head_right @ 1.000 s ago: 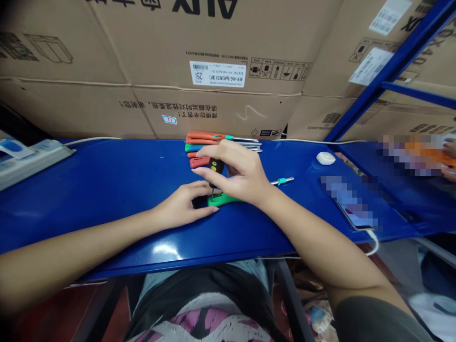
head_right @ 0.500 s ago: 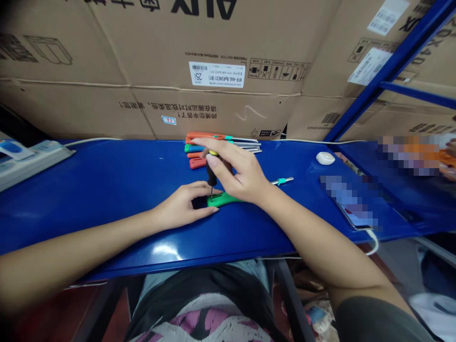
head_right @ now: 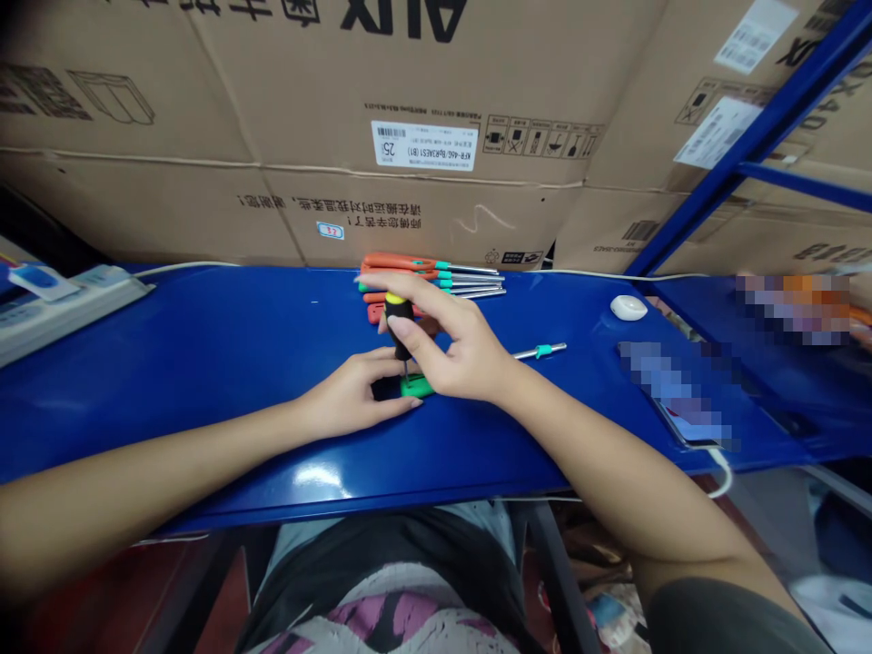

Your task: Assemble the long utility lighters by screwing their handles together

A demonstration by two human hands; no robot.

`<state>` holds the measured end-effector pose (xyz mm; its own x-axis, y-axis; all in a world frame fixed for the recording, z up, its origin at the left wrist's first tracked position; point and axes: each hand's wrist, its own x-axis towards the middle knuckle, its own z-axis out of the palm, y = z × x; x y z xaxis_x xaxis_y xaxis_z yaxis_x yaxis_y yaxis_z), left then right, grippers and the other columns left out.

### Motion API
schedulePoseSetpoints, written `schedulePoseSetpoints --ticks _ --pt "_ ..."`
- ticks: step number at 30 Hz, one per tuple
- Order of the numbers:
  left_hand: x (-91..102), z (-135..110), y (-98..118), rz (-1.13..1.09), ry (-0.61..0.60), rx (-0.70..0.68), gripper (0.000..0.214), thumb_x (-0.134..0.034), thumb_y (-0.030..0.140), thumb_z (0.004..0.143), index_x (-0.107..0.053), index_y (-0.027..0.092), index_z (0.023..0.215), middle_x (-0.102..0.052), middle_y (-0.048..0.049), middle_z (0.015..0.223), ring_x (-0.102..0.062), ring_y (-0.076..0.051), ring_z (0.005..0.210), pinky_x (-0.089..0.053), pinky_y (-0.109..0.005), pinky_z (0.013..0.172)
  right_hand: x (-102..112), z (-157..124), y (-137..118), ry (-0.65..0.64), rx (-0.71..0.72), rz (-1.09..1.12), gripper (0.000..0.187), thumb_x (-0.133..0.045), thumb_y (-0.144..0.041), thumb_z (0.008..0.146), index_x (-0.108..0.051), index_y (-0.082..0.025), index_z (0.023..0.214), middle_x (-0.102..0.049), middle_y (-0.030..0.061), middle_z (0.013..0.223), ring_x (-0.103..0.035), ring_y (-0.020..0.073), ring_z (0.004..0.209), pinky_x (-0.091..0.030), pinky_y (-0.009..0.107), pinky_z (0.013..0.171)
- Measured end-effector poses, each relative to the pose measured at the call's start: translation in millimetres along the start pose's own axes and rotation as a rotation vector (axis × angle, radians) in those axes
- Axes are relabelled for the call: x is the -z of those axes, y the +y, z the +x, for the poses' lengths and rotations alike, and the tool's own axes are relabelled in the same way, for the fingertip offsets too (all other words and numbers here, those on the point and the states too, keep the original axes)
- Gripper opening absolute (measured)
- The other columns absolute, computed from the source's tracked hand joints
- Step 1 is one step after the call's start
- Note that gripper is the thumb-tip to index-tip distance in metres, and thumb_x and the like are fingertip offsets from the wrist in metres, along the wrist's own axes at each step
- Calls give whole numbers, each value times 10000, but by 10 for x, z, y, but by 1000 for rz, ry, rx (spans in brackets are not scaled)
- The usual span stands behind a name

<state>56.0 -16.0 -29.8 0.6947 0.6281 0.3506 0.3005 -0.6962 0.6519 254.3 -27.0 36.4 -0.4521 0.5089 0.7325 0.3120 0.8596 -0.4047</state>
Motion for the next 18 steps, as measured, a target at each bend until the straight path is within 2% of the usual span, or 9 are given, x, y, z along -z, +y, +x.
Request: schedulePoseSetpoints --ticks 4,6,9,11,13,15,16,18 --pt "-6 0 -14 2 -6 5 288 -757 264 867 -744 181 1142 -720 -70 1113 -677 -231 1080 -533 -380 1021 12 1 29 93 127 -128 253 -676 -290 940 -686 -241 1187 -771 41 1109 -746 186 951 -620 313 868" --pt "-8 2 -13 2 -1 5 290 -760 264 865 -744 178 1141 -720 -67 1102 -682 -225 1064 -536 -366 1012 29 9 8 63 121 -101 277 -588 -299 995 -665 -238 1254 -766 43 1101 -741 185 979 -613 326 899" --pt "-6 6 -5 3 -1 2 300 -758 257 865 -742 168 1151 -718 -66 1075 -687 -217 1032 -548 -352 984 45 21 -40 -43 18 49 377 -411 -257 1060 -580 -204 1393 -750 60 1132 -739 165 988 -616 305 858" --pt "-6 6 -6 2 -2 -2 294 -757 257 865 -744 166 1144 -719 -69 1080 -684 -221 1041 -546 -358 988 42 20 -41 -40 2 58 352 -476 -244 1041 -601 -195 1366 -760 55 1124 -745 141 896 -612 254 767" --pt "-7 3 -13 0 -2 -1 286 -759 260 863 -745 173 1134 -721 -70 1099 -681 -227 1062 -540 -367 1001 33 11 -12 55 65 -37 279 -632 -231 971 -673 -204 1245 -780 36 1091 -738 122 801 -599 219 715" --pt "-9 -1 -21 2 -1 1 292 -766 264 858 -742 180 1136 -723 -66 1100 -682 -226 1056 -542 -365 992 26 -3 26 145 180 -135 268 -740 -228 899 -702 -216 1164 -793 21 1059 -746 128 801 -604 216 757" --pt "-9 -3 -23 6 0 1 296 -768 268 857 -741 181 1139 -723 -64 1092 -683 -224 1045 -545 -361 982 23 -11 39 161 229 -151 278 -736 -239 905 -697 -220 1179 -795 21 1058 -753 136 820 -609 227 798" --pt "-7 -4 -20 9 6 -3 302 -769 275 859 -740 178 1143 -719 -63 1074 -686 -218 1022 -549 -352 965 19 -23 41 124 239 -96 309 -608 -274 991 -648 -218 1292 -784 42 1106 -761 148 852 -619 270 855"
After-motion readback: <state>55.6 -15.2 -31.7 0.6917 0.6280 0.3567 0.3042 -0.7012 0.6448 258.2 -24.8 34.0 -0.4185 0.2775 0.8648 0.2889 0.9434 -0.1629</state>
